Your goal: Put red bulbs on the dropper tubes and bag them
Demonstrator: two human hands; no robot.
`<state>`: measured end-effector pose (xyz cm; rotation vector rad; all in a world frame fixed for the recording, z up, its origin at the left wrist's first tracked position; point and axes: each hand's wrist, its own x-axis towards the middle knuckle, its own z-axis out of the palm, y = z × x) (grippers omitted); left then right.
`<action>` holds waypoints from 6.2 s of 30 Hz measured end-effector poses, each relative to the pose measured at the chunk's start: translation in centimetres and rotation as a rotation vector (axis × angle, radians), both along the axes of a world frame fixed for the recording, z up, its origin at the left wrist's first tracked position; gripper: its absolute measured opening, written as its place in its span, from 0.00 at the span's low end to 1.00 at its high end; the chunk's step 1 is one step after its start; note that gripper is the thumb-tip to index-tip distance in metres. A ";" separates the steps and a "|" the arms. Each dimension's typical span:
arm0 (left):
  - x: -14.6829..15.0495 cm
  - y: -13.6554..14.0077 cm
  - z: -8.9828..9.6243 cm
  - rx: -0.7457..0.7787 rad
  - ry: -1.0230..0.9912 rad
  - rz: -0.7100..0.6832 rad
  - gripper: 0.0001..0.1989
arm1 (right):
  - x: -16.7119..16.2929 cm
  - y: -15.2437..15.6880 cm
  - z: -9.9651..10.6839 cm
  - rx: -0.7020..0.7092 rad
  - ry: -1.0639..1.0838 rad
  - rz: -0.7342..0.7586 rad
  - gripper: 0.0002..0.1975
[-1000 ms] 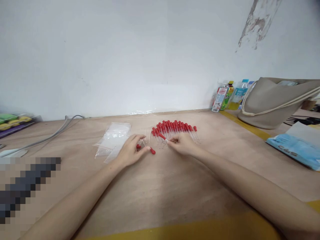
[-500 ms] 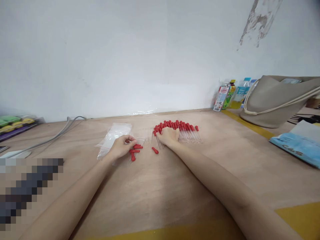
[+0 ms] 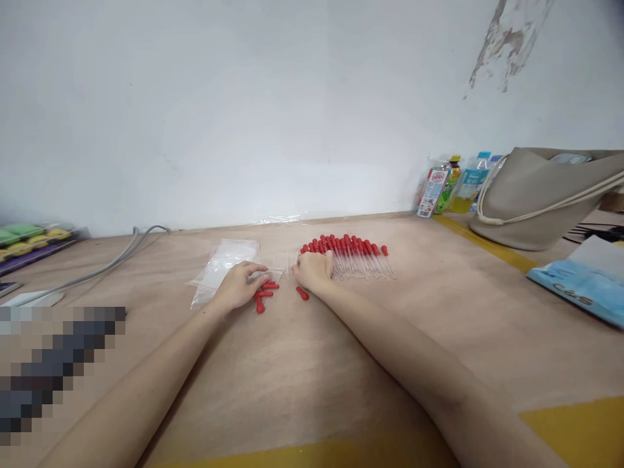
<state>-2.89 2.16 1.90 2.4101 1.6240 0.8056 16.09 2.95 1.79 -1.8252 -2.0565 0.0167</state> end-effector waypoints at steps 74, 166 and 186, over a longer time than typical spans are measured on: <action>8.2 -6.9 -1.6 0.092 -0.100 -0.283 0.09 | 10.5 -8.8 -2.8 0.417 0.277 0.560 0.09; 4.8 -4.0 -0.7 0.319 0.021 0.014 0.13 | -0.5 0.2 0.7 0.040 0.001 0.029 0.14; 2.1 1.0 0.5 -0.032 0.067 0.247 0.17 | 3.2 -7.6 -0.4 0.107 -0.044 0.155 0.11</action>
